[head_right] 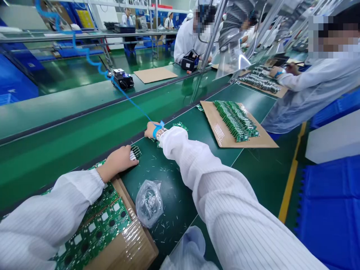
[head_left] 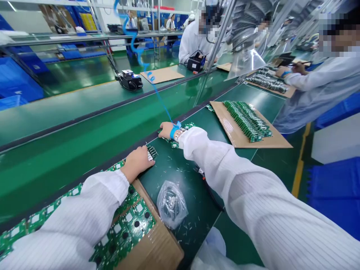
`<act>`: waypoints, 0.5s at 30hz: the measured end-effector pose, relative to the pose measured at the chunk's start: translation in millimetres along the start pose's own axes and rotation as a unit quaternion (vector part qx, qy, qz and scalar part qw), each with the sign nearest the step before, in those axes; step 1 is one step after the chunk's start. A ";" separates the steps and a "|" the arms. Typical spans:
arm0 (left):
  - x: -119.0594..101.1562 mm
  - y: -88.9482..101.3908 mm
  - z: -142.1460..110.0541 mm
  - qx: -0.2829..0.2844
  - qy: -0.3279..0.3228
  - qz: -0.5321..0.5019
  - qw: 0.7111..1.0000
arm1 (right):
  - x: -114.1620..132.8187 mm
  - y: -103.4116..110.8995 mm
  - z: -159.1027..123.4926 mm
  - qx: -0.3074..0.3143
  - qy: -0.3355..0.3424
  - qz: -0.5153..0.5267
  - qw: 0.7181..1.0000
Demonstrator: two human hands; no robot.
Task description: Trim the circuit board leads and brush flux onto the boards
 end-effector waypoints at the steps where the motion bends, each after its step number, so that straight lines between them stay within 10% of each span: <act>1: 0.3 0.2 -0.2 0.001 0.002 -0.005 1.000 | 1.6 3.3 -3.0 0.000 0.006 0.032 0.999; 8: 1.6 2.5 -2.1 -0.002 0.019 -0.038 0.999 | -5.3 16.8 -58.1 0.019 0.008 0.270 0.963; 15: 4.8 3.4 -1.0 -0.012 0.044 -0.066 0.997 | -40.6 -19.3 -100.4 0.003 -0.063 0.340 0.938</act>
Point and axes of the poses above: each hand's wrist, its own z-axis towards the middle knuckle, its own y-axis out of the back of the hand, x = y × z, the point moved 9 cm from there along z, towards the middle knuckle, and after that the axes turned 1 degree about -y, right-handed, at the moved point
